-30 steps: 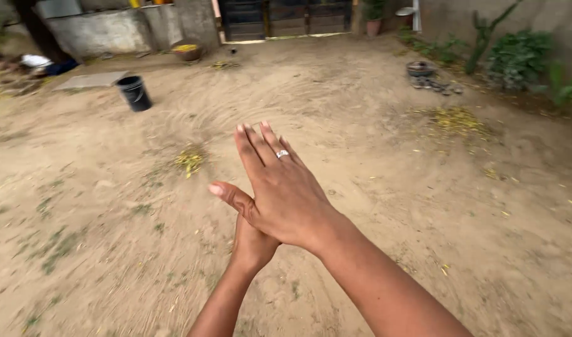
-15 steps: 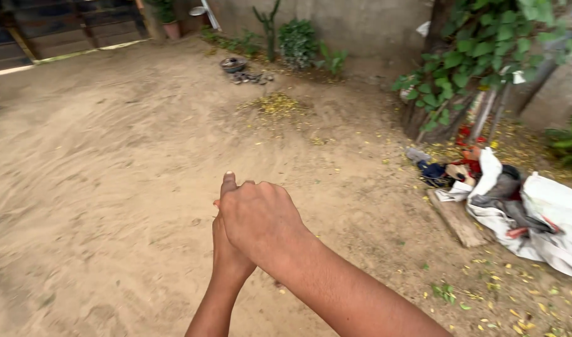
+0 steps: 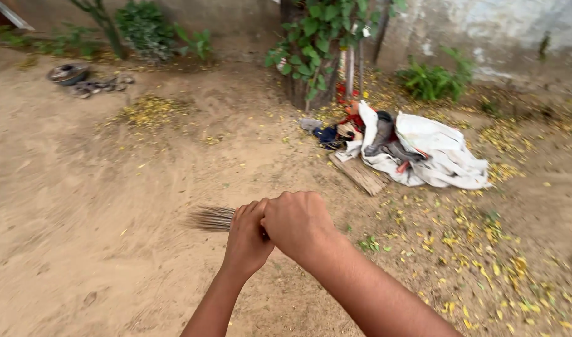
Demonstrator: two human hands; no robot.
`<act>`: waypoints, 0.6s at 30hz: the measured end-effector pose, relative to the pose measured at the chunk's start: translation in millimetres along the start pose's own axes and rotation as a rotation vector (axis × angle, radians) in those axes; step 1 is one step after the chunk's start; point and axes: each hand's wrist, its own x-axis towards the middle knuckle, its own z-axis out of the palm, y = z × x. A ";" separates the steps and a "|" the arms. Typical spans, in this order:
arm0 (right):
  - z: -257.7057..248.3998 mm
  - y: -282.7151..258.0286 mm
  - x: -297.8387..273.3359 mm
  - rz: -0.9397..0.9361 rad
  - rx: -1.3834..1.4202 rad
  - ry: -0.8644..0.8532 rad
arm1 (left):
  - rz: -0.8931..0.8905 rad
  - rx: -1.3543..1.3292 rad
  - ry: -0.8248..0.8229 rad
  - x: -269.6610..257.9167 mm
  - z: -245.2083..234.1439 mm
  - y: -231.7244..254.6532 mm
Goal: Sweeping yellow leaves from a dirt yard using a handmade bundle broom.
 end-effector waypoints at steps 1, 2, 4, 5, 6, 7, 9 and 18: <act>2.8 11.4 4.9 0.067 -0.024 -0.108 | 0.071 0.098 -0.017 12.9 8.8 -3.7; 2.0 22.6 11.0 0.110 -0.017 -0.112 | 0.094 0.087 -0.052 28.5 16.0 -0.6; 0.1 41.0 22.3 0.264 -0.014 -0.184 | 0.239 0.150 -0.063 56.8 27.9 4.9; -3.8 49.1 26.2 0.309 -0.002 -0.190 | 0.264 0.137 -0.101 69.9 33.0 4.0; -8.6 60.1 31.5 0.376 0.015 -0.197 | 0.327 0.121 -0.106 86.7 39.8 4.3; -13.1 71.4 36.2 0.443 0.032 -0.203 | 0.389 0.103 -0.111 103.1 47.4 5.0; -4.2 101.7 42.0 0.520 0.044 -0.212 | 0.386 0.113 -0.167 127.2 58.2 9.1; 134.7 188.6 14.8 0.815 0.180 -0.435 | 0.136 -0.057 -0.478 161.8 175.6 -34.0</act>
